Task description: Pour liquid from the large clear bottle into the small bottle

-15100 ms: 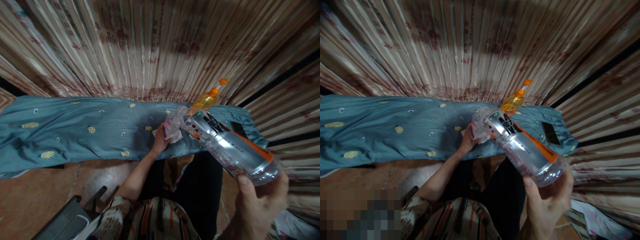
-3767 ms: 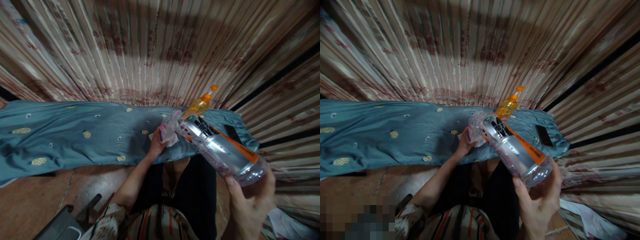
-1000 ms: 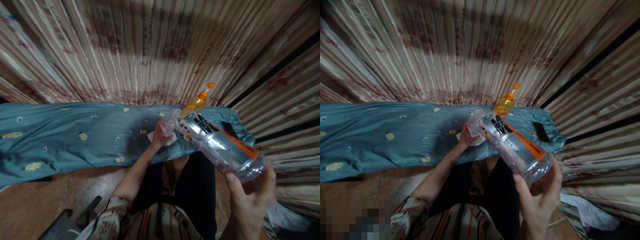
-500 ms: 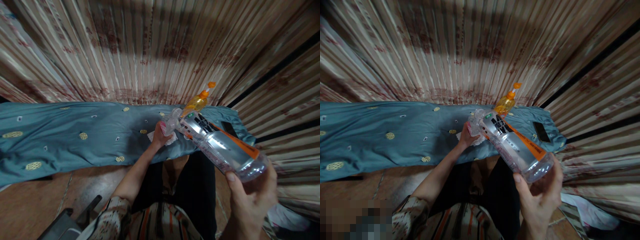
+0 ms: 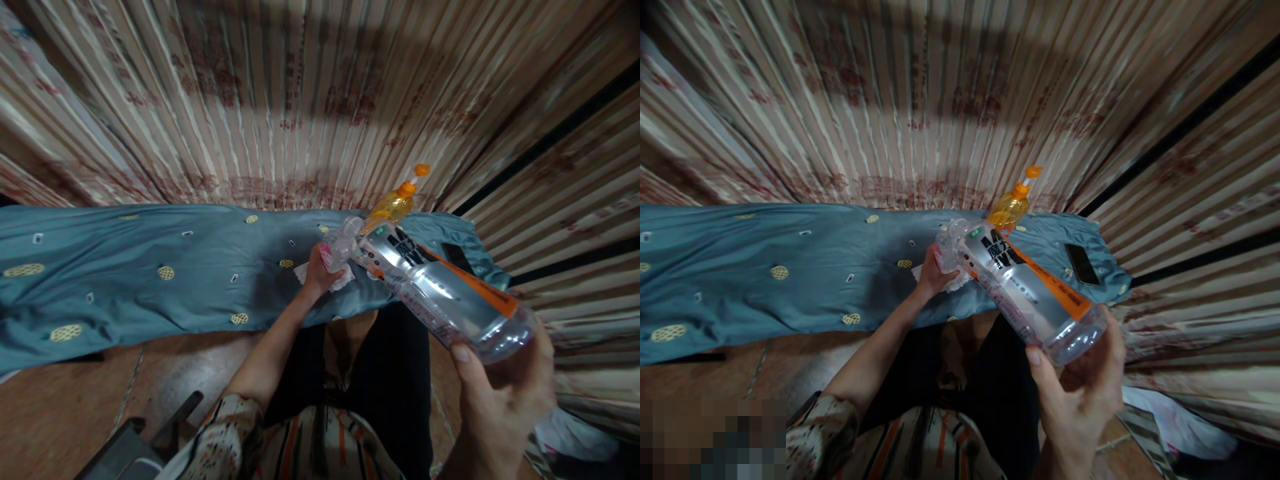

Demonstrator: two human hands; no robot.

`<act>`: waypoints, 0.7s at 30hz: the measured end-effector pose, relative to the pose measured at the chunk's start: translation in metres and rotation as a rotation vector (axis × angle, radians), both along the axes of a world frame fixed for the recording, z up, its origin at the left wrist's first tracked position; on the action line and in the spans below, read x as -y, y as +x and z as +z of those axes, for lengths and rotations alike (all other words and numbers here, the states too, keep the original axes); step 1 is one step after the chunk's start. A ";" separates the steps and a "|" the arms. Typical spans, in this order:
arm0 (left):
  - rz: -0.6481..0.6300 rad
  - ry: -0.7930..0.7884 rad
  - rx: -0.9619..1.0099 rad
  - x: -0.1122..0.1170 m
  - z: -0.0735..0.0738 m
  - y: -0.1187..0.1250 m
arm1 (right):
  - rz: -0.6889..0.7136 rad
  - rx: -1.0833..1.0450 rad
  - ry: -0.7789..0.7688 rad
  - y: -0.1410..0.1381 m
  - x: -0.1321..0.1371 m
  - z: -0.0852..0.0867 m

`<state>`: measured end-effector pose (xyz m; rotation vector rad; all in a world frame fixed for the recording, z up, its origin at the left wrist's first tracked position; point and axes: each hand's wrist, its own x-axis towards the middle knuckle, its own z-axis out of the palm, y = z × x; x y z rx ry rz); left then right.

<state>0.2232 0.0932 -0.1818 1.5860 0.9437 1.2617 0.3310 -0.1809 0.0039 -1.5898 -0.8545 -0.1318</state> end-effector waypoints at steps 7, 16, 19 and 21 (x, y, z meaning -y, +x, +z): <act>0.003 0.020 -0.013 0.000 -0.002 0.000 | 0.026 0.001 0.001 -0.001 0.000 0.001; 0.006 0.007 0.002 0.000 -0.005 0.001 | -0.016 -0.003 -0.006 0.000 0.000 0.000; 0.014 0.002 0.001 0.000 -0.004 0.002 | -0.015 -0.005 -0.002 -0.001 -0.001 0.002; 0.013 0.000 0.004 0.000 -0.003 0.002 | -0.024 -0.001 0.004 -0.002 -0.002 0.004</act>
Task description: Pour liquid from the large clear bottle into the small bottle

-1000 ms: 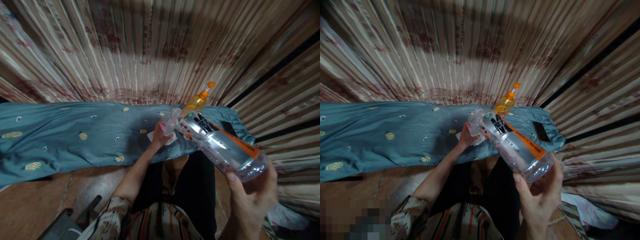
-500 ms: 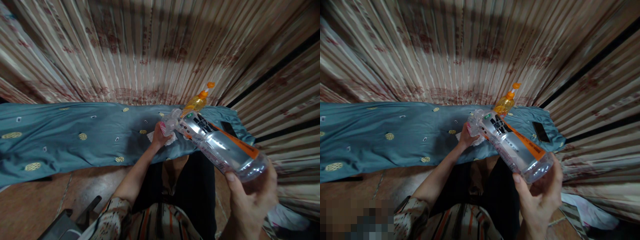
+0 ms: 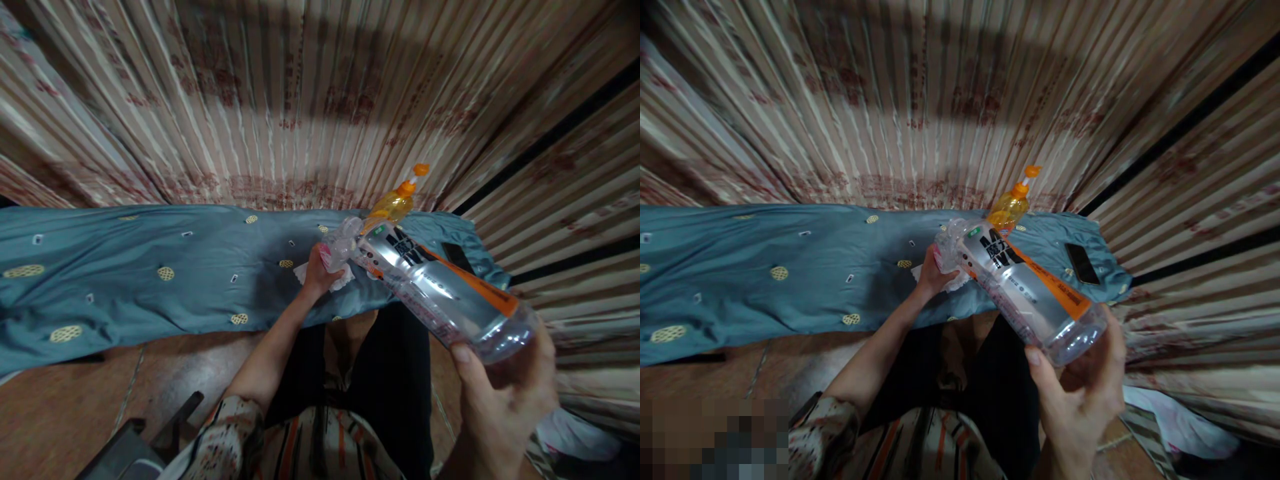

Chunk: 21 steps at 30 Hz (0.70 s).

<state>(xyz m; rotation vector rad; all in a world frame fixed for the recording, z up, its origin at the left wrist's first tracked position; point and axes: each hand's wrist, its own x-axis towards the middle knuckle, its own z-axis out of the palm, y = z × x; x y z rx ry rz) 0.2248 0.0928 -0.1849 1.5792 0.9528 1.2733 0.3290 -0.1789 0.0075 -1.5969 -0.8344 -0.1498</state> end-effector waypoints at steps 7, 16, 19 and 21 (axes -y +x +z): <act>-0.007 -0.026 0.001 0.001 0.005 -0.002 | 0.012 0.019 0.020 0.000 -0.001 0.000; -0.011 -0.040 0.027 0.002 0.005 -0.002 | 0.005 0.020 0.010 -0.001 0.000 0.000; -0.010 -0.030 0.036 0.002 0.003 -0.001 | -0.002 0.017 0.007 0.000 -0.001 0.000; -0.002 -0.024 0.030 0.001 0.001 -0.001 | -0.015 0.019 0.015 0.001 -0.001 -0.001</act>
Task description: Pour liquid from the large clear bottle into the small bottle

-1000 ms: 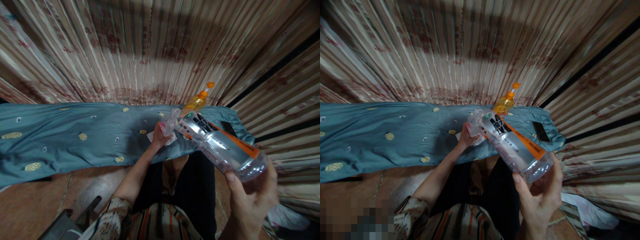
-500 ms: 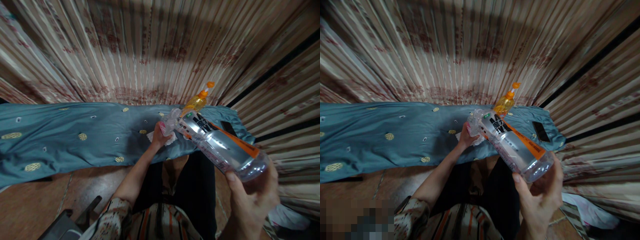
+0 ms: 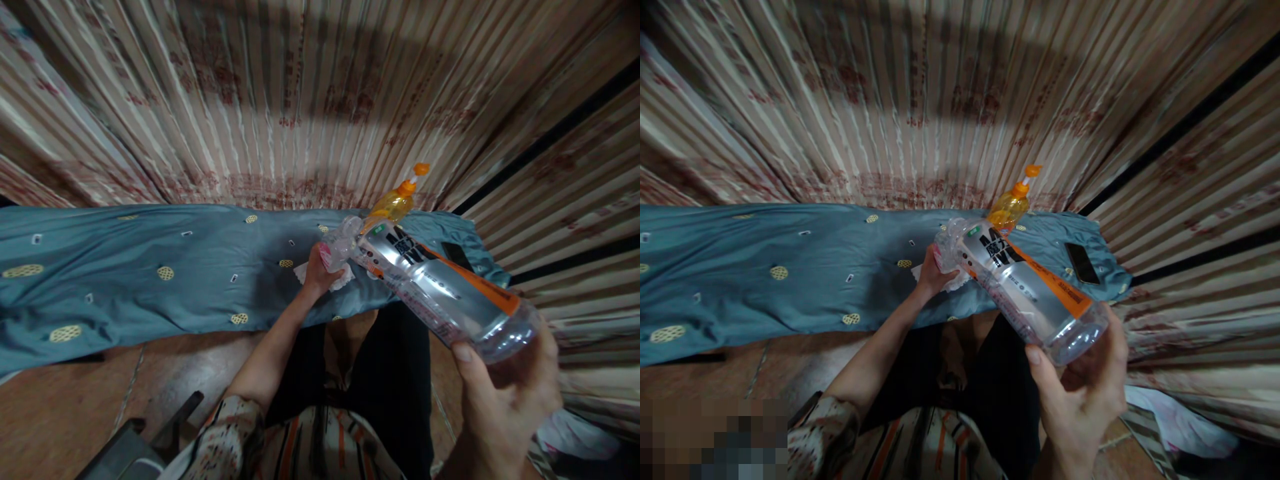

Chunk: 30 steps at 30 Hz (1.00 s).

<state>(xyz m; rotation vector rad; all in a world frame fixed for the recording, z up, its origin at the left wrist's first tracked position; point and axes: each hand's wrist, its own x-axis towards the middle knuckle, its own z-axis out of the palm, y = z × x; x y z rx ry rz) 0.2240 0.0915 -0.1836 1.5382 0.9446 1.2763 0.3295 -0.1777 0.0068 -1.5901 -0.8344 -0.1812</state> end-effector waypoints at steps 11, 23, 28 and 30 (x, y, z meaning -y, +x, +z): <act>0.017 0.056 -0.019 -0.001 -0.007 0.002 | 0.024 0.013 0.021 0.001 0.000 0.000; 0.022 0.071 -0.040 -0.001 -0.009 0.002 | 0.012 0.023 0.022 0.001 0.001 -0.001; 0.017 0.067 -0.031 -0.002 -0.010 0.002 | -0.002 0.020 -0.006 0.001 0.001 0.000; 0.011 0.066 -0.031 -0.003 -0.012 0.002 | 0.003 0.024 -0.011 0.002 0.001 -0.001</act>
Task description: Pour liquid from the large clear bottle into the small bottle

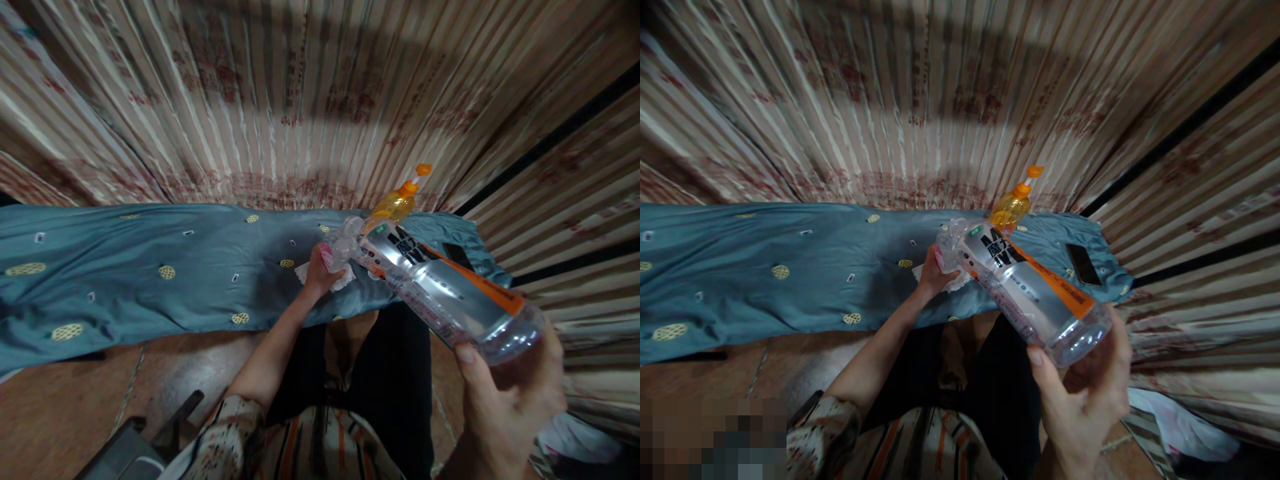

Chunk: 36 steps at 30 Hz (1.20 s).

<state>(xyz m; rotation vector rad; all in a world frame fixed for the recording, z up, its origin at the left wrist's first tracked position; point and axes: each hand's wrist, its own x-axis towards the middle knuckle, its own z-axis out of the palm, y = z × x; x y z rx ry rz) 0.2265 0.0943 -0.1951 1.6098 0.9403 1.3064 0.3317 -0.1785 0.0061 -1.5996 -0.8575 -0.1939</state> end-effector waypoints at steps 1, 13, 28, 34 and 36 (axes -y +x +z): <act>-0.002 0.000 -0.001 0.000 0.000 0.000 | -0.001 0.003 0.001 0.000 0.000 0.000; -0.033 -0.045 0.011 0.000 0.003 -0.001 | -0.015 0.043 0.010 0.002 0.000 -0.001; -0.012 -0.019 -0.015 0.002 0.008 -0.002 | -0.015 0.021 -0.009 0.000 0.000 0.001; -0.011 -0.019 -0.013 0.001 0.005 -0.001 | 0.011 0.034 0.013 0.002 -0.001 -0.001; -0.011 -0.009 -0.017 0.000 0.004 -0.001 | 0.019 0.032 0.018 0.001 -0.001 -0.001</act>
